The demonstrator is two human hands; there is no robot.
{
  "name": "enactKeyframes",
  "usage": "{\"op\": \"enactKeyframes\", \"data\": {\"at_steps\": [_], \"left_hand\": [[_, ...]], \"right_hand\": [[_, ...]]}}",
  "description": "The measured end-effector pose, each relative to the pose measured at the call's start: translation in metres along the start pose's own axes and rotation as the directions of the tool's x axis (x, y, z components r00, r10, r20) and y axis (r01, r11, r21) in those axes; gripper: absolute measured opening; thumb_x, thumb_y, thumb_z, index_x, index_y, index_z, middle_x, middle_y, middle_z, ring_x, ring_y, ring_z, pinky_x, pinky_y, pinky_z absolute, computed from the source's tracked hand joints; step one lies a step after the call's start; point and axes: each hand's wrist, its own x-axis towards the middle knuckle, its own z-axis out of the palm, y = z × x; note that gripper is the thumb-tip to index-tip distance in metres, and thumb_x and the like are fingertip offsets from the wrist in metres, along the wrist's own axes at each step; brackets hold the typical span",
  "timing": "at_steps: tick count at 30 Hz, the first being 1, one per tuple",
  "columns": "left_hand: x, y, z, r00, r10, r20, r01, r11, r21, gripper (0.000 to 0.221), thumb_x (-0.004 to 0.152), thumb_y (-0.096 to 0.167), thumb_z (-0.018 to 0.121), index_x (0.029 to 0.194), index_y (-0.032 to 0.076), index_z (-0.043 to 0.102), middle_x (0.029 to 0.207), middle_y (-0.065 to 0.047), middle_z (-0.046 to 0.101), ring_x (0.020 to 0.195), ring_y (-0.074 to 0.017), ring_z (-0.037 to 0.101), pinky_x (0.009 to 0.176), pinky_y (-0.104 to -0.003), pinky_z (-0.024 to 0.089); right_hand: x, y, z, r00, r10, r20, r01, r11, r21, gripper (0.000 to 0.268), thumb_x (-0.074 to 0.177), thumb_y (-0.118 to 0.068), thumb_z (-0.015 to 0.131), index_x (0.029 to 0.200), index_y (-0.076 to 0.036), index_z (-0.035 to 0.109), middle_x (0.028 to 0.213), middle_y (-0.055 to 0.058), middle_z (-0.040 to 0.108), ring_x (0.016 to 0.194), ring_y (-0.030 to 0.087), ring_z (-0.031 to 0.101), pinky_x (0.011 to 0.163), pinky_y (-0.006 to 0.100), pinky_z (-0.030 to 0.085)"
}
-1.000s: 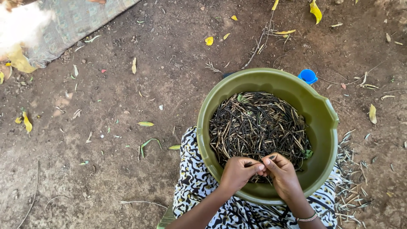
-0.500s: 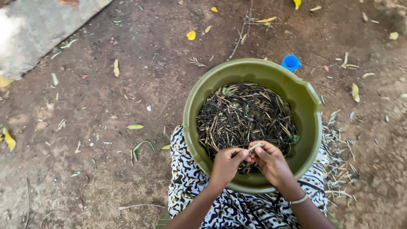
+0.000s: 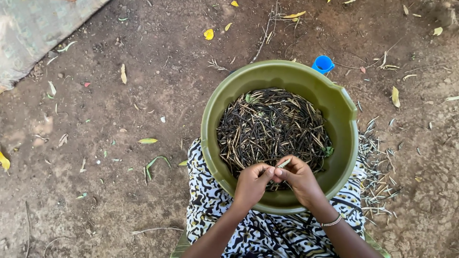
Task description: Shelling dried beans by hand into a plastic bowl while sitting outdoors.
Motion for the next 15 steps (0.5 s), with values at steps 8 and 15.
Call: {"op": "enactKeyframes", "data": {"at_steps": [8,15], "left_hand": [[0.001,0.002,-0.001,1.000,-0.028,-0.003,0.028,1.000,0.003,0.019,0.102,0.020,0.069,0.098,0.008,0.082,0.079,-0.009,0.078,0.077,-0.0133,0.065,0.075,-0.031,0.051],[0.003,-0.006,-0.001,0.998,-0.057,0.027,0.057,0.998,-0.010,0.020,0.104,0.019,0.065,0.114,0.005,0.076,0.080,-0.006,0.079,0.064,-0.0105,0.058,0.060,-0.026,0.043]], "right_hand": [[-0.001,-0.019,0.005,0.996,0.034,-0.076,-0.028,0.996,0.086,0.021,0.101,-0.005,0.067,0.118,0.007,0.065,0.091,0.019,0.072,0.077,0.024,0.074,0.069,0.034,0.066],[0.000,-0.024,0.002,0.988,-0.068,-0.138,0.054,0.993,-0.103,0.023,0.108,-0.020,0.061,0.113,-0.001,0.074,0.111,0.018,0.079,0.101,0.018,0.072,0.092,0.032,0.056]]}}
